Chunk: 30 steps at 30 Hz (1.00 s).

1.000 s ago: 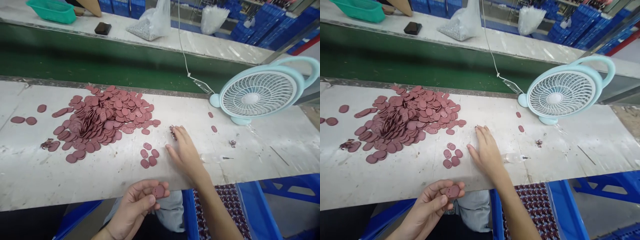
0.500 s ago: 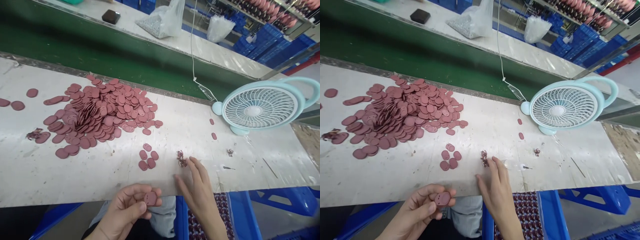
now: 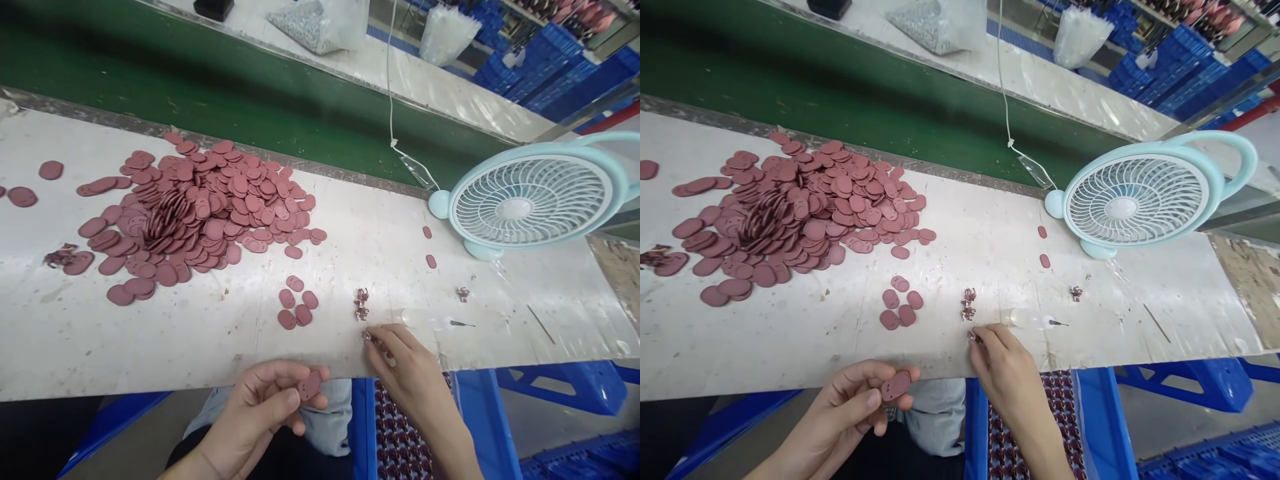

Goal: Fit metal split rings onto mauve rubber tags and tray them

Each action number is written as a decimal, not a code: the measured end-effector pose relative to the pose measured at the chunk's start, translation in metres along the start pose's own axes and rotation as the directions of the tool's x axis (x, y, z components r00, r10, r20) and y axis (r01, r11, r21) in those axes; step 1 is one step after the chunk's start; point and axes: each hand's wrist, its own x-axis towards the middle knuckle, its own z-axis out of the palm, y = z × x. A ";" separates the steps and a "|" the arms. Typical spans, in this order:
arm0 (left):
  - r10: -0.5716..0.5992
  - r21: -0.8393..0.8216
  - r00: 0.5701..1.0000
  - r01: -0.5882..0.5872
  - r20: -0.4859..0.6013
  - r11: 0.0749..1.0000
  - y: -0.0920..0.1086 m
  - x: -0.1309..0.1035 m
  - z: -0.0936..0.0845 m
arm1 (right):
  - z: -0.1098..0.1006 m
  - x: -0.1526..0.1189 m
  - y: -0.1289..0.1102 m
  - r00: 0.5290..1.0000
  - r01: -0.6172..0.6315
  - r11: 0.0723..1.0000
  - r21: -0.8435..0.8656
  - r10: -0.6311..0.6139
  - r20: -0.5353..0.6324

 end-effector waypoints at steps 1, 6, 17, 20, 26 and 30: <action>0.003 0.002 1.000 -0.003 0.004 1.000 0.000 0.000 0.000 | 0.000 -0.001 -0.003 0.999 -0.009 0.999 0.038 0.010 -0.045; -0.005 0.029 1.000 0.005 0.013 1.000 0.000 0.001 0.001 | 0.006 -0.015 -0.027 0.984 -0.025 0.858 0.513 0.113 -0.140; 0.143 0.046 0.974 -0.153 0.175 0.987 -0.014 0.014 -0.008 | 0.019 -0.024 -0.072 0.984 -0.135 0.445 0.885 0.168 0.066; 0.152 0.035 0.964 -0.163 0.218 0.986 -0.015 0.012 -0.010 | 0.022 -0.023 -0.078 0.994 -0.070 0.542 0.838 0.108 0.014; 0.132 0.047 0.973 -0.143 0.189 0.989 -0.013 0.012 -0.012 | 0.021 -0.023 -0.077 0.997 -0.059 0.624 0.779 0.075 0.016; 0.136 0.065 0.976 -0.148 0.168 0.987 -0.015 0.013 -0.010 | 0.020 -0.022 -0.075 0.998 -0.036 0.654 0.756 0.063 -0.006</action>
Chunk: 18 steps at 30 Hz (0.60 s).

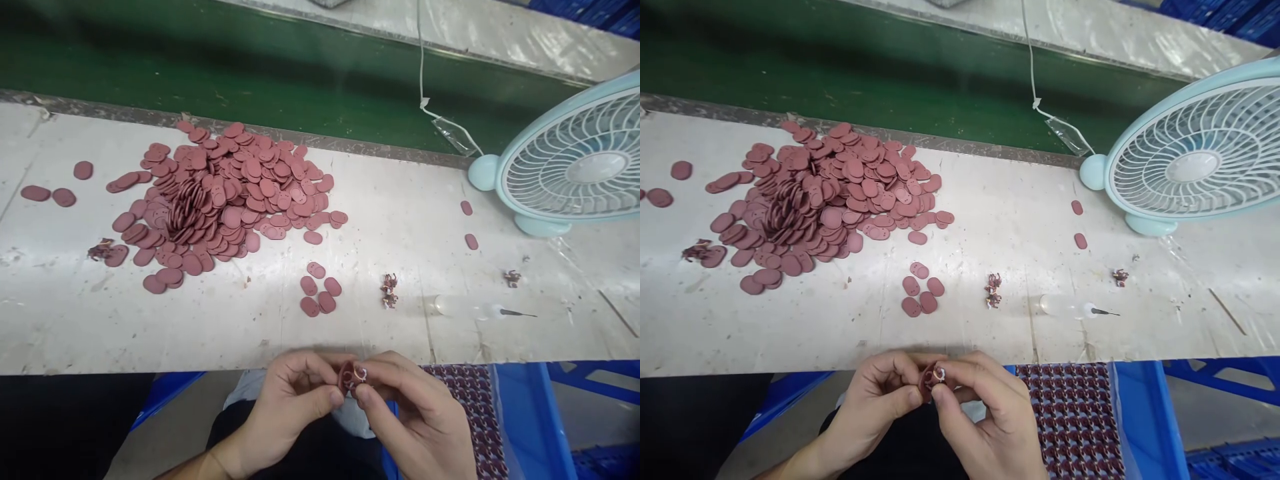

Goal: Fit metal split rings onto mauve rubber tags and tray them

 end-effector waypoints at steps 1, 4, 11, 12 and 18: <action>0.012 -0.005 1.000 -0.012 0.004 1.000 -0.001 0.000 0.001 | 0.000 0.000 0.000 1.000 -0.013 1.000 0.021 0.013 0.006; 0.047 -0.022 0.999 -0.047 0.000 0.999 -0.002 0.000 0.004 | 0.001 0.000 0.002 0.996 -0.085 0.989 0.118 0.082 0.027; 0.072 0.038 0.997 -0.071 -0.030 0.997 -0.002 -0.002 0.005 | 0.003 -0.004 0.006 0.994 -0.106 0.971 0.217 0.106 0.012; 0.070 0.050 0.997 -0.068 -0.042 0.996 -0.002 -0.003 0.005 | 0.003 -0.004 0.006 0.995 -0.099 0.971 0.220 0.100 0.005; 0.065 0.087 0.995 -0.058 -0.080 0.994 -0.007 -0.003 0.007 | 0.003 -0.006 0.004 0.996 -0.071 0.969 0.235 0.083 -0.042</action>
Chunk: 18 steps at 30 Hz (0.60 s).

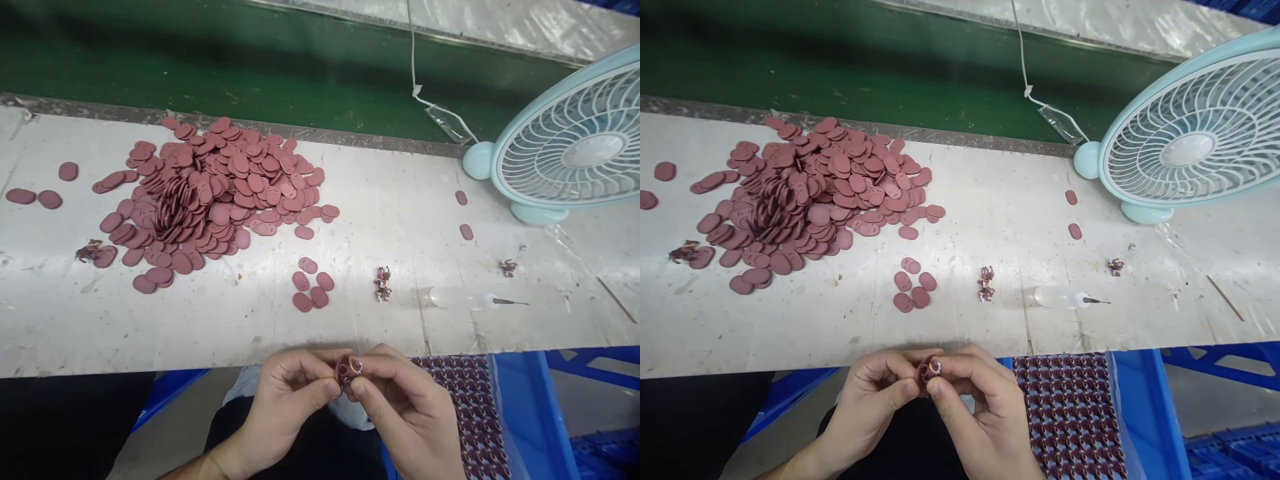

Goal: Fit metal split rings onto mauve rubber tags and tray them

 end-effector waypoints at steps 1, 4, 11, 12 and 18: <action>0.003 0.003 1.000 -0.003 -0.003 1.000 0.000 0.000 0.000 | 0.000 0.000 0.000 1.000 0.000 1.000 0.006 0.000 -0.005; 0.003 0.016 1.000 -0.003 -0.010 1.000 -0.001 0.001 0.000 | -0.002 -0.001 0.003 1.000 0.007 1.000 0.024 -0.007 -0.006; 0.023 0.025 1.000 -0.023 0.000 0.999 -0.002 -0.002 0.007 | -0.008 -0.002 0.002 1.000 -0.028 0.998 0.060 0.028 0.013; 0.030 0.027 0.999 -0.030 0.012 0.999 -0.001 -0.003 0.008 | -0.010 -0.002 0.001 0.999 -0.038 0.997 0.074 0.037 0.017; 0.333 0.695 0.933 -0.328 0.134 0.640 0.032 0.007 -0.010 | -0.034 -0.016 0.006 0.993 -0.096 0.988 0.121 0.103 -0.059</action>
